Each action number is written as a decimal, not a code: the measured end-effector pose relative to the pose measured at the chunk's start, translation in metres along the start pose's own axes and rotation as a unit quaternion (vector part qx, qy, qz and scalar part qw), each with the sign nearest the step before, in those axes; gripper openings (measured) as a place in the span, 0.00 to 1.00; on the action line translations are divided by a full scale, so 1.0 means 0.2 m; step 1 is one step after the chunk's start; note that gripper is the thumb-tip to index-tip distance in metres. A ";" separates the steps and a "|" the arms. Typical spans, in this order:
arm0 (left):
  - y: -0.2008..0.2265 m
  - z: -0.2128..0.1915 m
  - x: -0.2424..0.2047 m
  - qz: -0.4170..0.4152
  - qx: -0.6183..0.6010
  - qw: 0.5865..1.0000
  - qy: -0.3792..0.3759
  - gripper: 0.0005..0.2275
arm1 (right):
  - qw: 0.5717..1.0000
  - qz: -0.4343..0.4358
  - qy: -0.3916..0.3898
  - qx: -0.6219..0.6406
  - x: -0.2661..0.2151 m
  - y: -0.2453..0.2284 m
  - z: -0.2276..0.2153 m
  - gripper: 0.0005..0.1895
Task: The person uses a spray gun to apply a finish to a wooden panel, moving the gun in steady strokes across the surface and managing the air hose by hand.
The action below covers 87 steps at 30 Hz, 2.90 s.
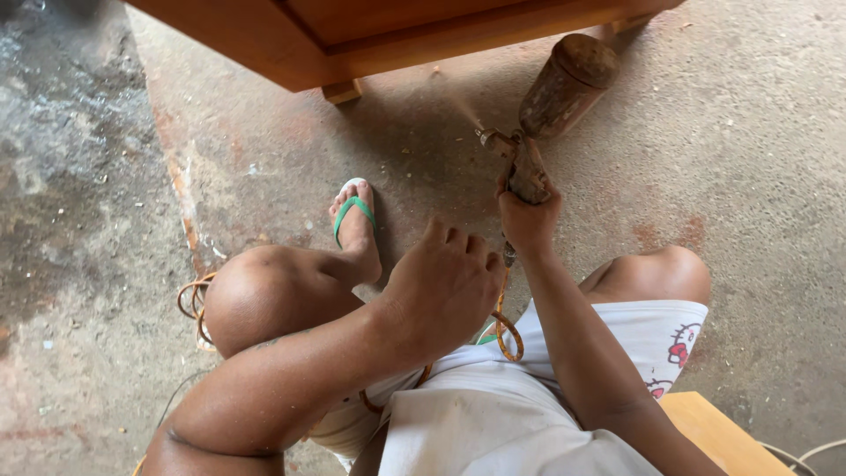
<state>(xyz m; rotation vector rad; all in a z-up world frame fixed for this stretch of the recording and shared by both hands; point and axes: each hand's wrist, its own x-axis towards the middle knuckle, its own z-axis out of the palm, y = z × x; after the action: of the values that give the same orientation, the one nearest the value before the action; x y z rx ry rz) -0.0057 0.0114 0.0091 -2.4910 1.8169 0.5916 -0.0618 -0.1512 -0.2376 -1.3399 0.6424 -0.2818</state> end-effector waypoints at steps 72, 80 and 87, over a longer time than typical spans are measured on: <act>-0.01 -0.02 -0.02 -0.024 -0.026 0.999 -0.015 0.10 | 0.997 0.055 0.024 -0.057 0.06 0.03 0.06 0.08; 0.00 -0.04 -0.06 -0.021 -0.003 1.000 -0.019 0.14 | 0.991 0.123 -0.058 -0.014 0.03 0.02 0.28 0.17; 0.01 -0.03 -0.04 -0.015 -0.011 1.000 -0.010 0.13 | 0.987 0.127 -0.011 -0.103 0.07 0.12 0.17 0.02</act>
<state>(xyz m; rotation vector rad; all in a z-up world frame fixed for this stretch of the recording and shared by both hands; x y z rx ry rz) -0.0072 0.0170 0.0180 -2.5111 1.7724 0.6360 -0.0342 -0.1256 -0.2610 -1.4373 0.8325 0.0053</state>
